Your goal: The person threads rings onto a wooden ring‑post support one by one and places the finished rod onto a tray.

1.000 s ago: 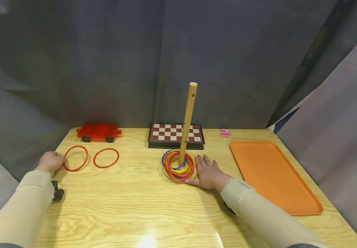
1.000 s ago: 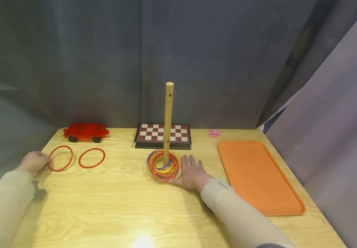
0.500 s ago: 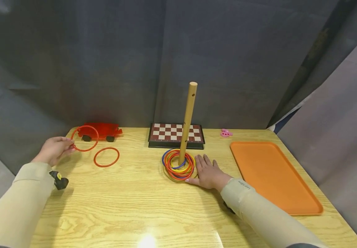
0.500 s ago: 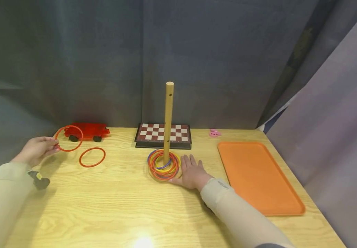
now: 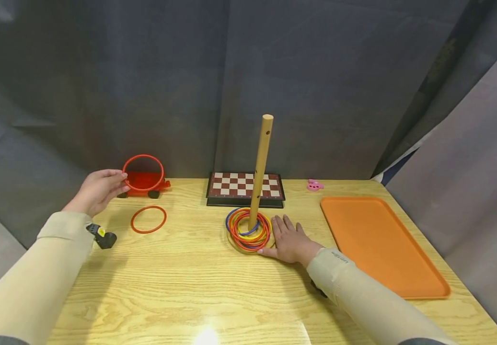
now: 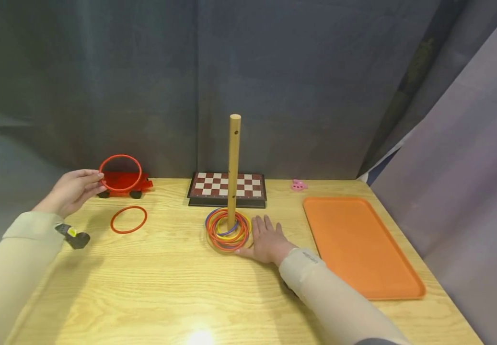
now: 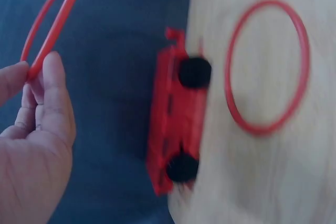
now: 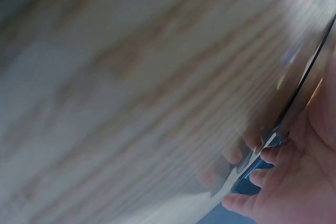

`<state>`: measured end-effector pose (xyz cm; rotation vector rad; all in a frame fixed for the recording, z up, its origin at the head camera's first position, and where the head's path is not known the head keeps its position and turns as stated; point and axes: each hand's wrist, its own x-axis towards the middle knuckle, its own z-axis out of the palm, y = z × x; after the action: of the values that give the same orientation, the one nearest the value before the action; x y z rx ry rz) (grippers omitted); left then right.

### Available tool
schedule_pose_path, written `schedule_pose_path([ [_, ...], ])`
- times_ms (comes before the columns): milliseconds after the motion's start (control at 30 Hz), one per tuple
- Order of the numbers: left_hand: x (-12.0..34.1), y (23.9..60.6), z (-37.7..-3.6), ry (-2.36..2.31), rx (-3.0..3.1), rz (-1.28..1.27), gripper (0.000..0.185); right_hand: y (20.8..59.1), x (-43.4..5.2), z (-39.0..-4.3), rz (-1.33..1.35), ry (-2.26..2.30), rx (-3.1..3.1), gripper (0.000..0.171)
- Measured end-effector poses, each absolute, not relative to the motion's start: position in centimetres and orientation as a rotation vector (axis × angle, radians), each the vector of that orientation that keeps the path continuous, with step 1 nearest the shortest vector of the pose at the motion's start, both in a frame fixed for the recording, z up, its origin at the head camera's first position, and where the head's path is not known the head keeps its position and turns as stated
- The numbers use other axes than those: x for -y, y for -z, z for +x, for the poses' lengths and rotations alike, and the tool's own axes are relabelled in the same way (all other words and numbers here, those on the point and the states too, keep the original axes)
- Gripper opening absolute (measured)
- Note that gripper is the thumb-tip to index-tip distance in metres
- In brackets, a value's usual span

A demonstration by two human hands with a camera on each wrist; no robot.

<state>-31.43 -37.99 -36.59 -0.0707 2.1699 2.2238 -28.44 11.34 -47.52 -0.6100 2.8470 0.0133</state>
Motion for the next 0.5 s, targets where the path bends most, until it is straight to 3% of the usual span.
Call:
schedule_pose_path([
  [267,33.4,33.6,-32.0,-2.334,-2.049,0.036,0.003,47.5,-11.4,-28.4,-0.624,-0.024,-2.847,0.106],
  [500,28.0,29.9,-31.8,-2.429,-1.969,0.208,0.002,47.5,-11.4,-28.5,-0.617,-0.038,-2.844,0.107],
])
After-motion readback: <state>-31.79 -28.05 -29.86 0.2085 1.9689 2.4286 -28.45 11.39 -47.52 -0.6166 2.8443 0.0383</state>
